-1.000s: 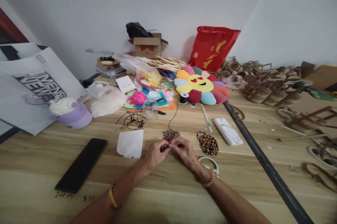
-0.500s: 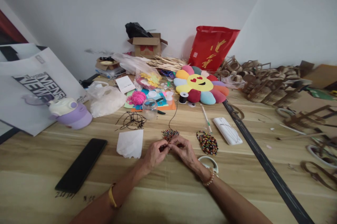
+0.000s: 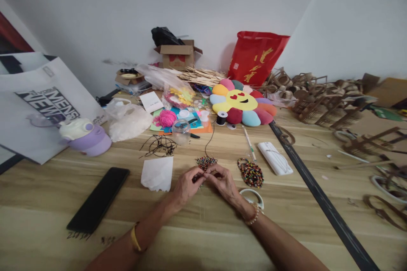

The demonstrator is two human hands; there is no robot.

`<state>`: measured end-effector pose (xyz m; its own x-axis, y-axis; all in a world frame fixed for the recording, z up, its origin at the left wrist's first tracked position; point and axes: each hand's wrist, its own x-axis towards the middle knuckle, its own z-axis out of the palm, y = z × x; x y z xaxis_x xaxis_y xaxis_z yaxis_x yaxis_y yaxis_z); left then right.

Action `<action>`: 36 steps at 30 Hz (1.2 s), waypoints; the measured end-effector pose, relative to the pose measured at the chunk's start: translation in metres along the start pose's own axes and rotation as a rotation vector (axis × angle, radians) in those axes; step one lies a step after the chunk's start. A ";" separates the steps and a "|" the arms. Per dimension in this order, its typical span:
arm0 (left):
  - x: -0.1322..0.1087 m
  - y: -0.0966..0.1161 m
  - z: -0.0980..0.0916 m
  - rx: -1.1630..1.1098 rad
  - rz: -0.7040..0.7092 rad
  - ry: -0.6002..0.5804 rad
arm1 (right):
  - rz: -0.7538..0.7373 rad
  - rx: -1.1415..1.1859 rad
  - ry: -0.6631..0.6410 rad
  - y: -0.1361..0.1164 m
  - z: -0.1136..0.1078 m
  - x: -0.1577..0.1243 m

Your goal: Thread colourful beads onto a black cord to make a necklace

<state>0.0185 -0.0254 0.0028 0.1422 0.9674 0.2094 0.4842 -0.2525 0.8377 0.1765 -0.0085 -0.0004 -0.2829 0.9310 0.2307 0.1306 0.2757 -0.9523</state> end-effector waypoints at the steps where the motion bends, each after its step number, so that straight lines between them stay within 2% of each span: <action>1: 0.000 0.000 0.000 -0.006 0.000 0.001 | -0.026 -0.011 0.002 0.000 0.000 0.000; 8: 0.000 -0.001 0.001 -0.028 -0.017 0.006 | -0.103 -0.039 0.000 -0.002 0.000 0.000; 12: 0.000 0.001 -0.002 -0.091 -0.035 -0.039 | -0.071 -0.025 0.002 -0.002 0.000 -0.001; 15: 0.002 -0.001 -0.004 -0.187 -0.102 -0.075 | -0.029 -0.016 0.006 0.000 0.000 -0.001; 26: 0.009 -0.020 -0.006 -0.426 -0.245 -0.014 | -0.039 -0.121 0.018 0.005 0.000 0.002; 36: 0.012 -0.006 -0.014 -0.607 -0.384 -0.008 | -0.028 -0.182 -0.053 0.007 0.000 0.001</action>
<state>0.0054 -0.0124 0.0074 0.0660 0.9852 -0.1580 -0.0636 0.1622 0.9847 0.1770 -0.0056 -0.0069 -0.3379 0.9099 0.2407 0.2902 0.3441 -0.8930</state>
